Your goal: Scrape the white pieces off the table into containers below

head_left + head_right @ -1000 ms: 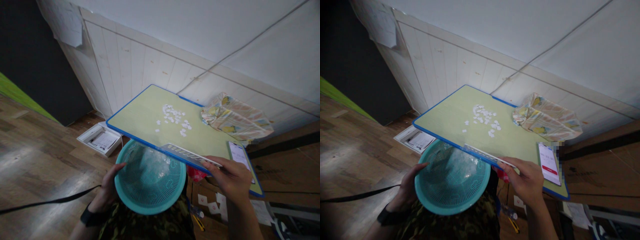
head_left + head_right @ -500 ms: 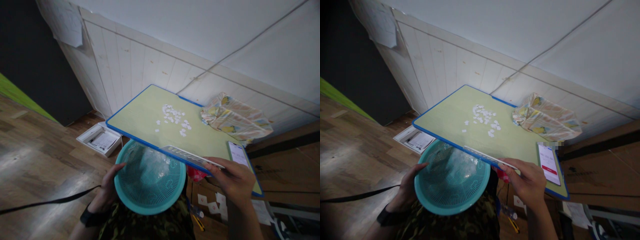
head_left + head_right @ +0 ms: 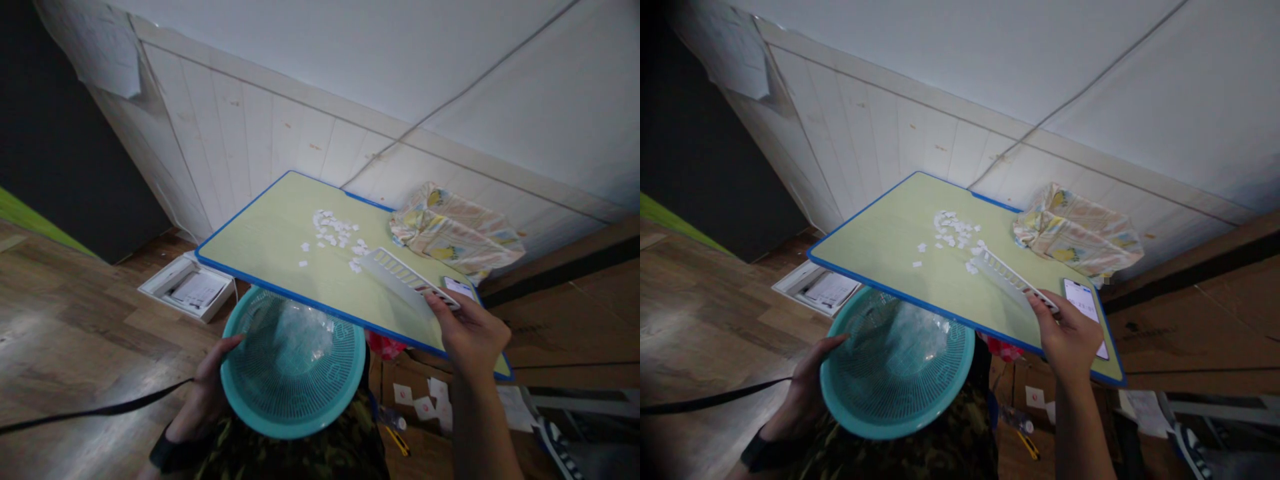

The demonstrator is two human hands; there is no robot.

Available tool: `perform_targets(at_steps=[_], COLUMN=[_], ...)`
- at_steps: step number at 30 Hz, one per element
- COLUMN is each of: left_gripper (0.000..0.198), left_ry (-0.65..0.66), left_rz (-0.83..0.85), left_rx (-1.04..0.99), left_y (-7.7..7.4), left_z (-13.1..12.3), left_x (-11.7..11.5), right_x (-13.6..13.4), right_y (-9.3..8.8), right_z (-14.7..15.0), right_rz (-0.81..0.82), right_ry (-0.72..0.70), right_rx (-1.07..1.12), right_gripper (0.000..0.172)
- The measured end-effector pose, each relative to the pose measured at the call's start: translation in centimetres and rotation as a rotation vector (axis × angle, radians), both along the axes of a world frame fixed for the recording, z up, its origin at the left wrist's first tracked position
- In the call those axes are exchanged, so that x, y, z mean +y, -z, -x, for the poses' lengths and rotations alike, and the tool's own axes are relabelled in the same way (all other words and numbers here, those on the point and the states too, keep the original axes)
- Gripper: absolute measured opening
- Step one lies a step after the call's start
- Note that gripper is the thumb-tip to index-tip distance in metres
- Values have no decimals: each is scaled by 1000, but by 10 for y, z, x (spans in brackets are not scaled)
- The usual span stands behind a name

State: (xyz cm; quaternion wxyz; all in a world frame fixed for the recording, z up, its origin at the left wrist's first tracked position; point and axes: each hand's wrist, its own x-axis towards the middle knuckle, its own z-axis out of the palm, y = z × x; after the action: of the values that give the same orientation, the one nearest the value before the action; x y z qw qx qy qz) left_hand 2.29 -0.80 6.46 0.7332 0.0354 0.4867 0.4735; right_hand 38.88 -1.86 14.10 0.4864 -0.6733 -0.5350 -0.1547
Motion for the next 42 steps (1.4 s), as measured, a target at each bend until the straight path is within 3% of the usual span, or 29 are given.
perform_targets(at_steps=[6,14,21,29,35,38,42], left_gripper=[1,6,12,12,7,11,18], left_ry=[19,-36,0,36,62,91,112], left_rz=[11,28,90,40,55,109,115], left_rx=[21,123,119,259,261,199,136], left_y=[2,-2,-4,-1,12,12,-2], left_z=[-1,-7,-10,-12,-5,-5,-11], left_x=[0,2,5,8,12,15,17], right_x=[-2,6,23,67,103,104,91], right_y=[1,-2,0,-22,-35,-42,-50], right_z=[-3,-12,-22,-20,-20,-19,-18], right_rz=[92,-39,8,145,193,195,234], right_ry=[-42,10,0,-117,-249,-283,-297], right_rx=[35,110,127,47,-84,-100,-65], right_gripper=[26,26,28,29,24,23,22])
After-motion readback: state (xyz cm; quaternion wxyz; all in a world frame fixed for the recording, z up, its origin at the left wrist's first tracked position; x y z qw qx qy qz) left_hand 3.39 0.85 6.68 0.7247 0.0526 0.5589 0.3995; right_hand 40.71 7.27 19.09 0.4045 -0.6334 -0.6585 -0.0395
